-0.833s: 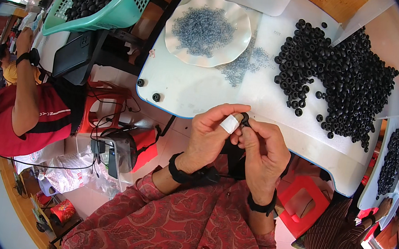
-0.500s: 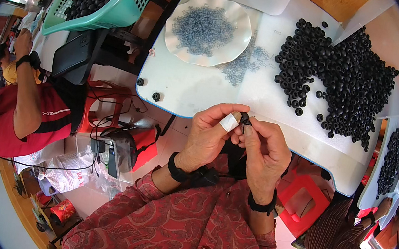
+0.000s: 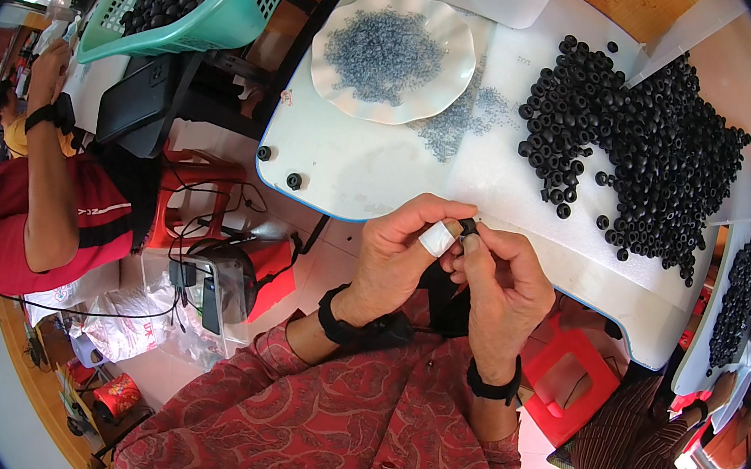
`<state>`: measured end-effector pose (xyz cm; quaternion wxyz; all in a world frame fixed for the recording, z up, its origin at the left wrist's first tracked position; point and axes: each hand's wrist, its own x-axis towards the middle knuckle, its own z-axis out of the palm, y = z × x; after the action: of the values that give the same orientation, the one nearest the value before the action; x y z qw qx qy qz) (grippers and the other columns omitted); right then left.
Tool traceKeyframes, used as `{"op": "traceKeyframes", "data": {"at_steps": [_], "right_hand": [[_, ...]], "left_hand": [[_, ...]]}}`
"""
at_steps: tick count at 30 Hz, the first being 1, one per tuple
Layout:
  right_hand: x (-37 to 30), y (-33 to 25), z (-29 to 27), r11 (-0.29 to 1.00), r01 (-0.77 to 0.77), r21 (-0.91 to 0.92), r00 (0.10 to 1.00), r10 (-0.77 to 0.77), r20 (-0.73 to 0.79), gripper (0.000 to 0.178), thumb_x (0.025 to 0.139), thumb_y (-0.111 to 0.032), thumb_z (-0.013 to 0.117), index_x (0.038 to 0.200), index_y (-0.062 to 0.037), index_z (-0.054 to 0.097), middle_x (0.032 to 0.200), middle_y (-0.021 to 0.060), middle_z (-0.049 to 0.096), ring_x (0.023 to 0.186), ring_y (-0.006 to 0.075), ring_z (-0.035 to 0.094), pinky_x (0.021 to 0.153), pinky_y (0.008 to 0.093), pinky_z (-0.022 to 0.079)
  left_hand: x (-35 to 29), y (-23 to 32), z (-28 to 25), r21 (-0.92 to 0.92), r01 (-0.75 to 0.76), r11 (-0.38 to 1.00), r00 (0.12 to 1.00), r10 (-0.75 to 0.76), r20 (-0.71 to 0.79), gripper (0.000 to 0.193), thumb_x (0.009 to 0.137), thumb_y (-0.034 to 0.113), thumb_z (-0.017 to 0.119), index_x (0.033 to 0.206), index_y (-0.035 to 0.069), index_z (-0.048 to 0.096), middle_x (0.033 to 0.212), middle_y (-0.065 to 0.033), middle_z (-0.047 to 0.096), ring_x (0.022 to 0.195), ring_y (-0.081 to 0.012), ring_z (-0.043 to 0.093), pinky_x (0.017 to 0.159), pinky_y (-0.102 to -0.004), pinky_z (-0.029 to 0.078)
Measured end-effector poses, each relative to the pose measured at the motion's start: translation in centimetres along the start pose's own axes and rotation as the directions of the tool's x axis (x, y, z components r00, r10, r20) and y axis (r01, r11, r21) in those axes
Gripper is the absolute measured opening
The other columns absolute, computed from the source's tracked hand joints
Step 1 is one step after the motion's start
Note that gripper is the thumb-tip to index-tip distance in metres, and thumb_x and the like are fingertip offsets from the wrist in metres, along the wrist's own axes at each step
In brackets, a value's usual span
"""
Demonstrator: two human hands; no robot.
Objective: Assembling small black spherical parts into white plastic collars on a production table.
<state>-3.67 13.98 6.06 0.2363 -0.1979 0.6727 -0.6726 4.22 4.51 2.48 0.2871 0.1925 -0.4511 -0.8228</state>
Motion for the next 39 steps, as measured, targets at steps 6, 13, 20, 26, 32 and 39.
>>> {"op": "traceKeyframes", "data": {"at_steps": [6, 13, 20, 26, 32, 39], "right_hand": [[0.0, 0.1, 0.1, 1.0, 0.003, 0.0, 1.0, -0.003, 0.016, 0.011, 0.093, 0.004, 0.063, 0.103, 0.004, 0.067, 0.085, 0.0083, 0.069, 0.072, 0.011, 0.066, 0.063, 0.0218, 0.054], [0.4, 0.8, -1.0, 0.972, 0.18, -0.153, 0.982, -0.168, 0.087, 0.014, 0.088, 0.003, 0.07, 0.102, 0.0021, 0.069, 0.091, 0.0083, 0.067, 0.078, 0.0115, 0.065, 0.065, 0.0219, 0.052], [0.3, 0.9, -1.0, 0.972, 0.196, -0.132, 0.978, -0.184, 0.099, 0.013, 0.086, 0.003, 0.072, 0.099, 0.0014, 0.069, 0.093, 0.0077, 0.065, 0.079, 0.012, 0.064, 0.065, 0.0224, 0.052], [0.4, 1.5, -0.8, 0.979, 0.185, -0.081, 0.98, -0.177, 0.097, 0.013, 0.086, 0.002, 0.072, 0.099, 0.0009, 0.069, 0.093, 0.0074, 0.065, 0.08, 0.0115, 0.064, 0.065, 0.0222, 0.051], [0.4, 1.6, -0.2, 0.987, 0.143, -0.071, 0.985, -0.135, 0.108, 0.015, 0.086, 0.002, 0.072, 0.101, -0.0002, 0.069, 0.091, 0.0058, 0.064, 0.077, 0.0094, 0.062, 0.063, 0.0209, 0.047], [0.8, 1.4, -0.1, 0.975, 0.145, -0.168, 0.985, -0.127, 0.118, 0.016, 0.086, 0.003, 0.071, 0.102, 0.0011, 0.068, 0.089, 0.004, 0.063, 0.075, 0.0082, 0.058, 0.063, 0.0208, 0.046]], "left_hand": [[0.1, -0.2, -0.3, 0.063, -0.003, 0.998, 1.0, 0.003, 0.001, 0.022, 0.1, 0.003, 0.053, 0.118, -0.002, 0.064, 0.097, -0.0016, 0.061, 0.077, -0.0053, 0.057, 0.068, -0.0196, 0.049], [-0.2, -0.5, -0.7, -0.067, 0.054, 0.996, 0.998, -0.053, 0.023, 0.023, 0.1, 0.006, 0.055, 0.12, -0.001, 0.065, 0.095, -0.0027, 0.063, 0.075, -0.0076, 0.057, 0.068, -0.0217, 0.049], [-0.3, -0.3, -0.9, -0.087, 0.042, 0.995, 0.999, -0.039, 0.035, 0.023, 0.1, 0.006, 0.055, 0.119, -0.002, 0.065, 0.095, -0.0049, 0.063, 0.07, -0.0088, 0.058, 0.065, -0.0223, 0.048], [-0.4, -0.3, -1.1, -0.094, 0.026, 0.995, 0.999, -0.023, 0.029, 0.023, 0.101, 0.006, 0.055, 0.119, -0.002, 0.065, 0.094, -0.0043, 0.062, 0.069, -0.0088, 0.059, 0.063, -0.0217, 0.048], [-0.2, 0.0, -1.7, -0.039, 0.041, 0.998, 0.999, -0.04, 0.024, 0.023, 0.1, 0.007, 0.056, 0.12, -0.002, 0.065, 0.092, -0.0028, 0.061, 0.069, -0.0078, 0.058, 0.063, -0.0211, 0.049], [0.3, 0.7, -2.2, -0.057, 0.032, 0.998, 0.997, -0.027, 0.077, 0.022, 0.099, 0.006, 0.057, 0.118, -0.001, 0.065, 0.094, -0.0042, 0.063, 0.069, -0.0081, 0.058, 0.063, -0.0218, 0.05]]}}
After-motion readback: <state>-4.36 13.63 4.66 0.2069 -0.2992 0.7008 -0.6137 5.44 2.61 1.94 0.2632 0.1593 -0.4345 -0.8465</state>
